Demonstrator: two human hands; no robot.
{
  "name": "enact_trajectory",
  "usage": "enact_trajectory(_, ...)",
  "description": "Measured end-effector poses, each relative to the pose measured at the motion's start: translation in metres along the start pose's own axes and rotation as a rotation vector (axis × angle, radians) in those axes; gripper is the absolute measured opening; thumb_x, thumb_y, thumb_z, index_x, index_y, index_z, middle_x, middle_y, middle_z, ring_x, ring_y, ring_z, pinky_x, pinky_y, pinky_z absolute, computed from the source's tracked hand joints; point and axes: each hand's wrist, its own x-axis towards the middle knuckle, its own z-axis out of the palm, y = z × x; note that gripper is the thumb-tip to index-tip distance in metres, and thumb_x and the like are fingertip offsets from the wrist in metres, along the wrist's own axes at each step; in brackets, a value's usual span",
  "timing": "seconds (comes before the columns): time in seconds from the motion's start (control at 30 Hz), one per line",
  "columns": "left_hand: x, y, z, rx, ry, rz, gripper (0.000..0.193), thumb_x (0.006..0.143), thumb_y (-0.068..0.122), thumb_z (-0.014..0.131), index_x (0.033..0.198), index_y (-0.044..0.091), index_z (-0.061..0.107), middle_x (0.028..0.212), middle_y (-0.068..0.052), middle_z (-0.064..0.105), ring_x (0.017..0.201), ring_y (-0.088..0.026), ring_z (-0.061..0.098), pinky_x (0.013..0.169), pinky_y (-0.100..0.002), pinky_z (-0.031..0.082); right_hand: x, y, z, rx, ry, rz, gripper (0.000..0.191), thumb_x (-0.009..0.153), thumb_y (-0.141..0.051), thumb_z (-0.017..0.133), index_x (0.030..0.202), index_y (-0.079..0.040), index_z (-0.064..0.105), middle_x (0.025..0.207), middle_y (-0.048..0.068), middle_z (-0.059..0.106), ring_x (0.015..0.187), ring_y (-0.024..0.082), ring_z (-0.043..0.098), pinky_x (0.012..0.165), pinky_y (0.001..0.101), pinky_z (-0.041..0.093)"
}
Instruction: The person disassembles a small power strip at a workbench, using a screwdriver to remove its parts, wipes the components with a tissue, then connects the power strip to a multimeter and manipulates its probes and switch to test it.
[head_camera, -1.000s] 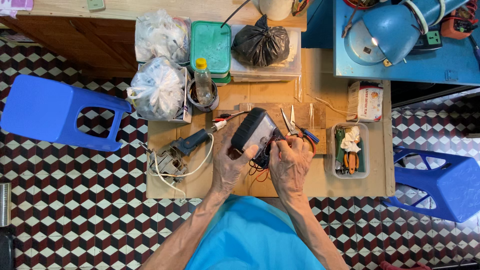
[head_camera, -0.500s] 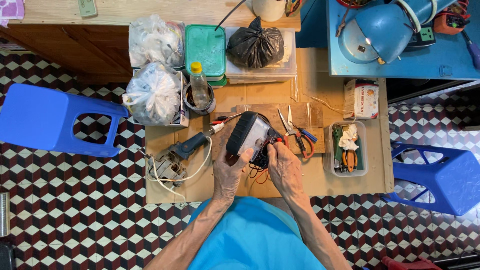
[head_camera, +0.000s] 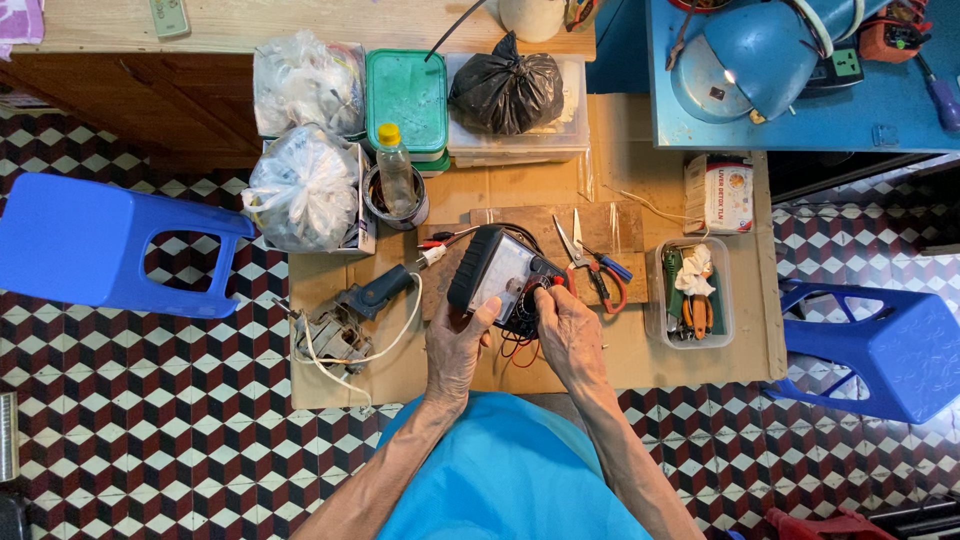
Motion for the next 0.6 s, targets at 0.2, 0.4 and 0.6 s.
enact_trajectory(0.2, -0.001, 0.0, 0.0, -0.03, -0.001, -0.038, 0.04, 0.081, 0.04, 0.081, 0.099, 0.007, 0.067, 0.077, 0.001, 0.059, 0.063, -0.007, 0.055, 0.055, -0.023, 0.048, 0.002, 0.005, 0.001, 0.029, -0.019, 0.042, 0.037, 0.1, -0.033, 0.057, 0.081, -0.003, 0.065, 0.064, 0.009, 0.062, 0.059, 0.018, 0.06, 0.059, 0.0356, 0.048)
enact_trajectory(0.4, -0.003, -0.001, 0.001, -0.084, -0.003, -0.045, 0.04, 0.08, 0.038, 0.081, 0.102, 0.007, 0.069, 0.08, 0.001, 0.061, 0.063, -0.006, 0.055, 0.055, -0.022, 0.047, 0.002, 0.004, -0.003, 0.129, -0.077, 0.141, 0.041, 0.1, -0.036, 0.056, 0.083, -0.001, 0.071, 0.063, 0.006, 0.064, 0.059, 0.016, 0.06, 0.056, 0.0322, 0.047)
enact_trajectory(0.6, 0.02, 0.023, -0.006, -0.079, -0.058, -0.112, 0.042, 0.079, 0.04, 0.082, 0.102, 0.007, 0.069, 0.075, 0.003, 0.062, 0.057, -0.004, 0.05, 0.047, -0.021, 0.037, 0.005, 0.004, -0.034, 0.244, 0.109, 0.086, 0.04, 0.1, -0.04, 0.059, 0.103, -0.003, 0.074, 0.088, 0.01, 0.07, 0.078, 0.015, 0.063, 0.068, 0.0316, 0.051)
